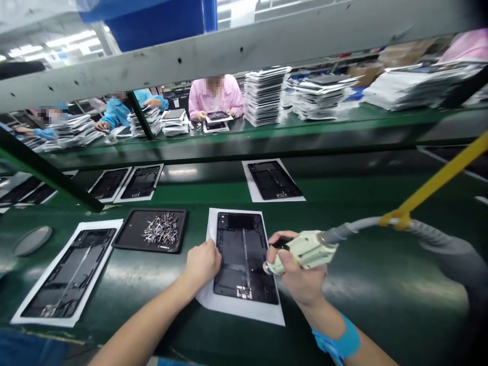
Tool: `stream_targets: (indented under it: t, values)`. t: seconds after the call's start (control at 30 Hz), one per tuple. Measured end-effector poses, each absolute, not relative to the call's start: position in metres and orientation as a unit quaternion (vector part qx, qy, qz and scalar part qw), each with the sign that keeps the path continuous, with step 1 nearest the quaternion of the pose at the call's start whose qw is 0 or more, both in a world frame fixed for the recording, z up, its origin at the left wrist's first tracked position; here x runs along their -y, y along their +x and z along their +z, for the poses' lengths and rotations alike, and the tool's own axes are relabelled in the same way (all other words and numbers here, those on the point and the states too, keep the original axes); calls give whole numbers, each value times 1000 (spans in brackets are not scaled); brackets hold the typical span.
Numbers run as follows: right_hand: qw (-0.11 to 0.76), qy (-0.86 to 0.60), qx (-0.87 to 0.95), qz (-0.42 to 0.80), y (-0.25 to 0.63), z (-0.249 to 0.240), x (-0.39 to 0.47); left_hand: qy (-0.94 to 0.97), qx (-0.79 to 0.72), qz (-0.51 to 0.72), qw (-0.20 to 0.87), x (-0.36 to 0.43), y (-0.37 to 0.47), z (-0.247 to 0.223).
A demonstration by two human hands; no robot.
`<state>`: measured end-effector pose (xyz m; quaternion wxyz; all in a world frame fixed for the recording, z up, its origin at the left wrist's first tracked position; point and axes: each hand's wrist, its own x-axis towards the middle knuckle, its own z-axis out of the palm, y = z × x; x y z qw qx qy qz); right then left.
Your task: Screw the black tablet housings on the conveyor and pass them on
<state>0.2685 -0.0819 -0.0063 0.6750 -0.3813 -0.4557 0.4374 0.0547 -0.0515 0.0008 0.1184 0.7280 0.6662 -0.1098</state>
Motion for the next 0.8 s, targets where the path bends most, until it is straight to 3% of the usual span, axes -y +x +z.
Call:
stream_targets:
  t: [0.23, 0.5, 0.63, 0.8]
  values:
    - [676, -397, 461, 415, 270, -4, 80, 723, -672, -86, 133, 42, 53, 4]
    - [693, -414, 441, 392, 278, -1, 75, 682, -628, 243, 285, -5, 38, -10]
    - [685, -429, 434, 399, 279, -1, 75, 714, -605, 283, 211, -43, 26, -7]
    - [683, -452, 427, 384, 276, 1, 75, 687, -688, 224, 72, -130, 4, 25]
